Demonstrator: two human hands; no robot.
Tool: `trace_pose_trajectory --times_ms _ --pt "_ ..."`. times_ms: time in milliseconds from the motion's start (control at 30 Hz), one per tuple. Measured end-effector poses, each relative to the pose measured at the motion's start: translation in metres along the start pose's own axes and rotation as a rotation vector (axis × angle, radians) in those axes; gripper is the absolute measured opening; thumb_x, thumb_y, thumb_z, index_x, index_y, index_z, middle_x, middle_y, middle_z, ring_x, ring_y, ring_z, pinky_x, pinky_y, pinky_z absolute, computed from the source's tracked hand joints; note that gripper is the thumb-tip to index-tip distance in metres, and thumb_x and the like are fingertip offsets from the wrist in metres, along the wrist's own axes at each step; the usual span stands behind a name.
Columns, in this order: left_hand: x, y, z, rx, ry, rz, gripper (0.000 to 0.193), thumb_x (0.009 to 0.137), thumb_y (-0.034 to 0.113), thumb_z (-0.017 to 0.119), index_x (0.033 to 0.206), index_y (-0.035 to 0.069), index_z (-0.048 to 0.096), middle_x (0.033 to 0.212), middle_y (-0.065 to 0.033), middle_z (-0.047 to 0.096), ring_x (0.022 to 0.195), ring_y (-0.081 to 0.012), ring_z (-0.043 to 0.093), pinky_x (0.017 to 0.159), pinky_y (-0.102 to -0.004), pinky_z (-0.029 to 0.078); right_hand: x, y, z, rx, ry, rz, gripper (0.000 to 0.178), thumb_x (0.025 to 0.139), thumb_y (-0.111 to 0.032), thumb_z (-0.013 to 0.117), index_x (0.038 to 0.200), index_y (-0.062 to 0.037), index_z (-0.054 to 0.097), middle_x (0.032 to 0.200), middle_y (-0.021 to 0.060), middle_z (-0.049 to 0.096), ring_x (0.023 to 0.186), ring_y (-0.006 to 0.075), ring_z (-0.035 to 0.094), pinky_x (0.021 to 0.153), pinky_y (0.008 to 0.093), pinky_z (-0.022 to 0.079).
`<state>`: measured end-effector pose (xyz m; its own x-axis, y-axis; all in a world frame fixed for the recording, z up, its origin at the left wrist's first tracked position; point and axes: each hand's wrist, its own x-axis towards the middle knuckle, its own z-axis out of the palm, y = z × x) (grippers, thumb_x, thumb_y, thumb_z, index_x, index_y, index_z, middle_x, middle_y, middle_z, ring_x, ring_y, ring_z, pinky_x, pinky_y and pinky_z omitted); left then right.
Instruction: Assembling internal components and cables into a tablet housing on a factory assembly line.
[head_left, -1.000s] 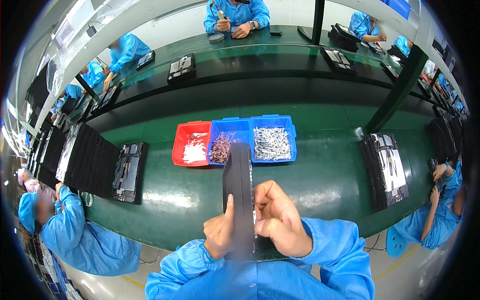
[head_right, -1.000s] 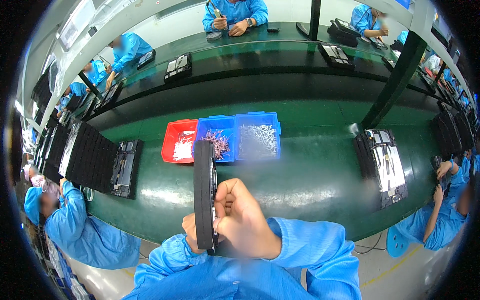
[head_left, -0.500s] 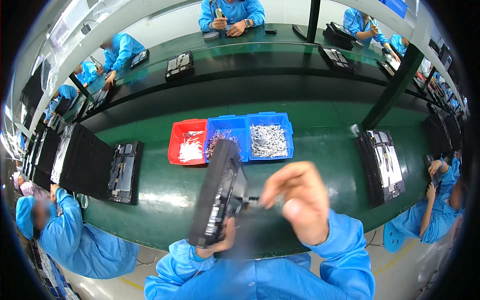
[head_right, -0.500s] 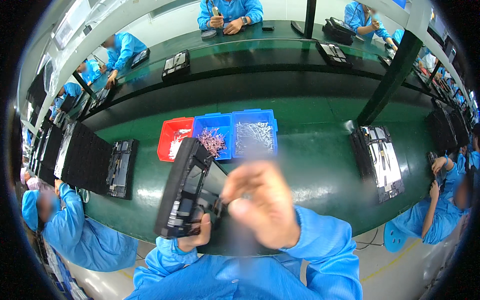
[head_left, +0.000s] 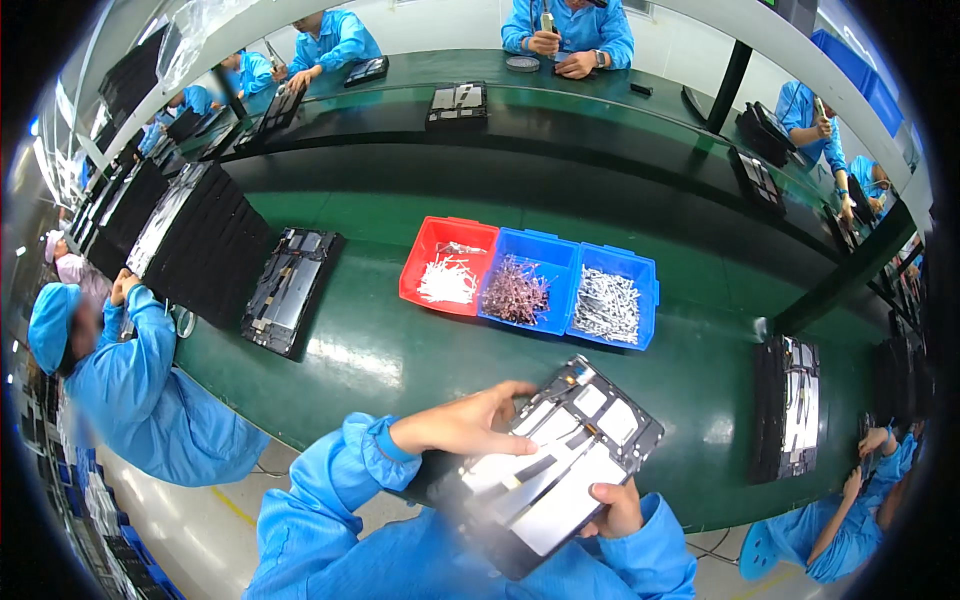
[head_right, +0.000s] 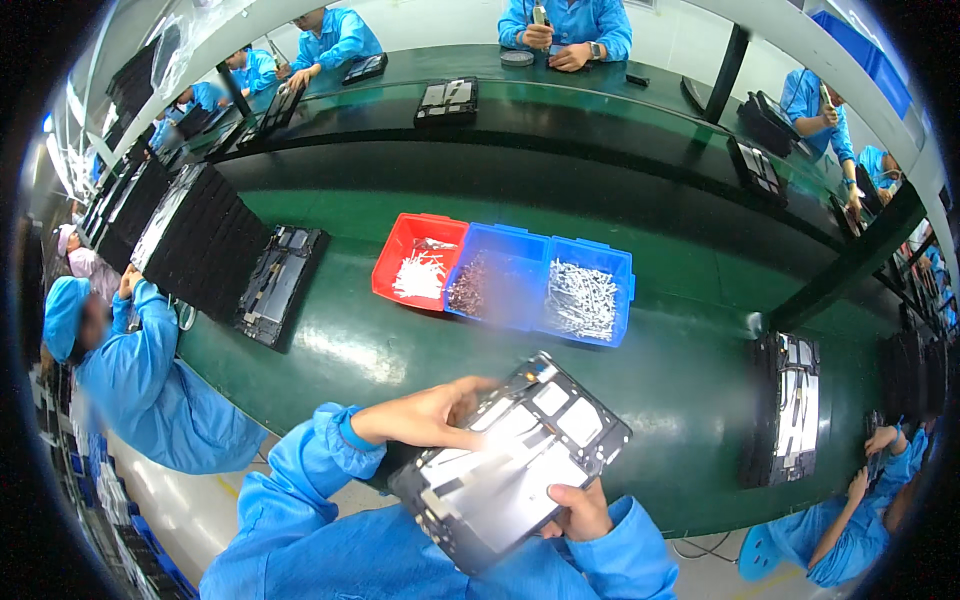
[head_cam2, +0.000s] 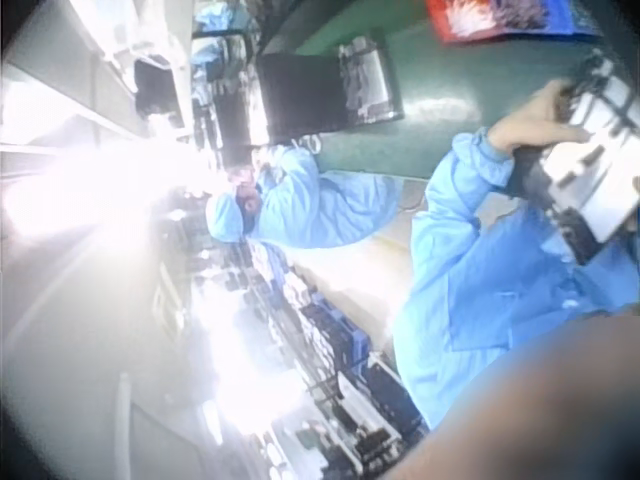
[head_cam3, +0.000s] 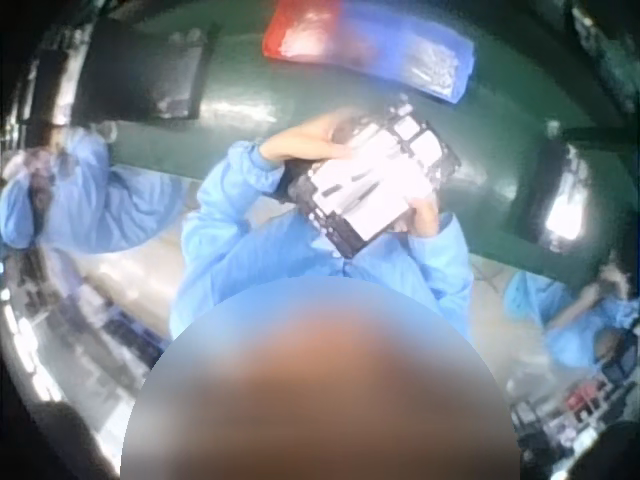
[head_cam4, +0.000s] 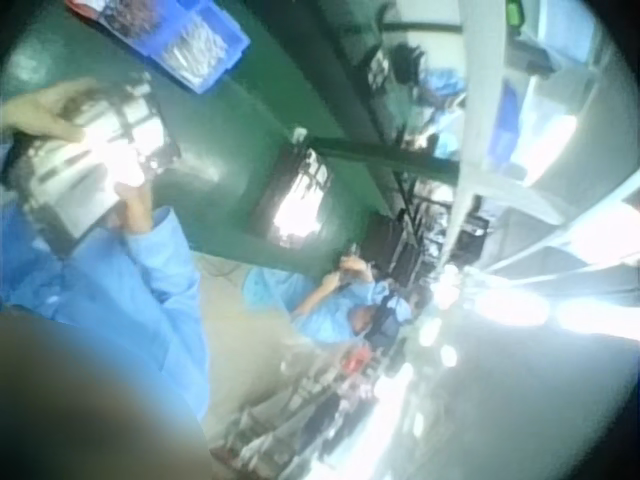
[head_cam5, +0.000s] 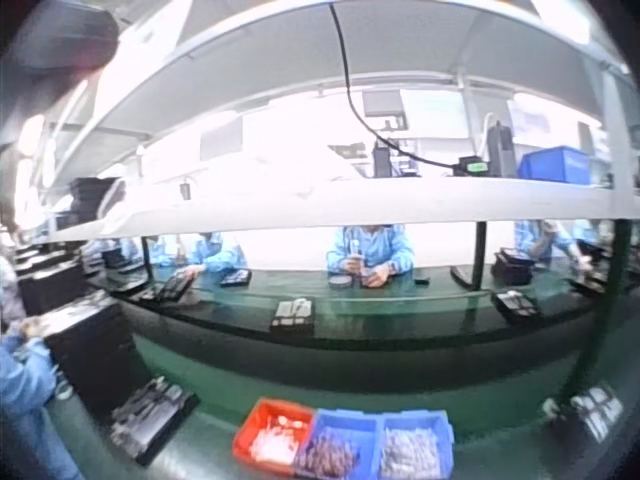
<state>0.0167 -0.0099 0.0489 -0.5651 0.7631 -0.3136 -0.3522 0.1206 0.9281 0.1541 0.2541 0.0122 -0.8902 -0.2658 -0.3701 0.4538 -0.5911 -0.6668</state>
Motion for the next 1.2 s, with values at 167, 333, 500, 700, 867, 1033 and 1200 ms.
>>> trace_pose_trajectory --times_ms 167,333,500,700,867,1033,1200 --pt "0.008 0.015 0.0 0.972 0.168 0.294 0.05 0.097 0.028 0.071 0.134 -0.004 0.061 0.118 -0.0231 0.065 0.111 -0.035 0.063 0.094 -0.0431 0.053 -0.01 0.053 0.012 -0.094 0.121 -0.073 0.043 0.102 -0.008 0.057 0.144 -0.0071 0.049 0.118 0.0208 0.066 0.082 0.0256 0.073 0.057 0.0351 0.057" --pt "0.026 0.01 -0.002 0.977 0.234 0.265 0.033 0.095 0.017 0.068 0.124 0.001 0.07 0.109 -0.0208 0.069 0.104 -0.0393 0.066 0.09 -0.0459 0.054 -0.018 0.059 0.048 0.111 0.043 0.051 0.038 0.111 -0.019 0.046 0.138 0.0065 0.05 0.118 0.0231 0.066 0.101 0.03 0.07 0.09 0.0443 0.058" --pt "0.029 0.007 -0.003 1.019 0.26 0.297 0.031 0.093 0.01 0.066 0.123 0.003 0.071 0.102 -0.0182 0.069 0.096 -0.0382 0.067 0.084 -0.0465 0.054 -0.012 0.053 0.055 0.045 -0.16 0.002 0.042 0.112 -0.03 0.044 0.138 0.0025 0.051 0.117 0.024 0.068 0.101 0.0332 0.07 0.083 0.0454 0.057" --pt "0.033 0.009 0.005 1.035 0.235 0.354 0.035 0.09 0.005 0.064 0.123 0.007 0.072 0.094 -0.0168 0.066 0.088 -0.0362 0.065 0.079 -0.0455 0.053 -0.015 0.042 0.064 0.017 -0.151 -0.021 0.044 0.113 -0.031 0.043 0.137 0.0049 0.051 0.111 0.0244 0.069 0.099 0.0323 0.07 0.084 0.044 0.057" --pt "0.032 0.011 0.003 1.062 0.229 0.347 0.036 0.089 0.003 0.063 0.123 0.008 0.073 0.093 -0.0151 0.066 0.087 -0.0352 0.065 0.077 -0.0447 0.053 -0.013 0.037 0.058 -0.084 -0.173 0.07 0.044 0.113 -0.031 0.043 0.134 0.006 0.054 0.111 0.0243 0.068 0.097 0.0314 0.071 0.085 0.0443 0.058" --pt "0.038 0.011 0.01 1.086 0.214 0.443 0.037 0.089 0.003 0.064 0.124 0.011 0.074 0.089 -0.0152 0.063 0.085 -0.0351 0.064 0.075 -0.0443 0.053 -0.019 0.029 0.059 -0.131 -0.085 0.035 0.04 0.111 -0.027 0.049 0.135 0.0049 0.055 0.114 0.0181 0.069 0.104 0.0247 0.068 0.09 0.0382 0.055" --pt "0.023 0.018 0.027 0.914 0.321 0.188 0.039 0.09 0.005 0.068 0.129 0.004 0.068 0.091 -0.0163 0.063 0.079 -0.0323 0.064 0.071 -0.0406 0.053 -0.027 0.018 0.028 -0.064 0.064 -0.006 0.039 0.106 -0.019 0.062 0.138 0.0018 0.057 0.131 0.0111 0.067 0.121 0.017 0.061 0.105 0.0361 0.047"
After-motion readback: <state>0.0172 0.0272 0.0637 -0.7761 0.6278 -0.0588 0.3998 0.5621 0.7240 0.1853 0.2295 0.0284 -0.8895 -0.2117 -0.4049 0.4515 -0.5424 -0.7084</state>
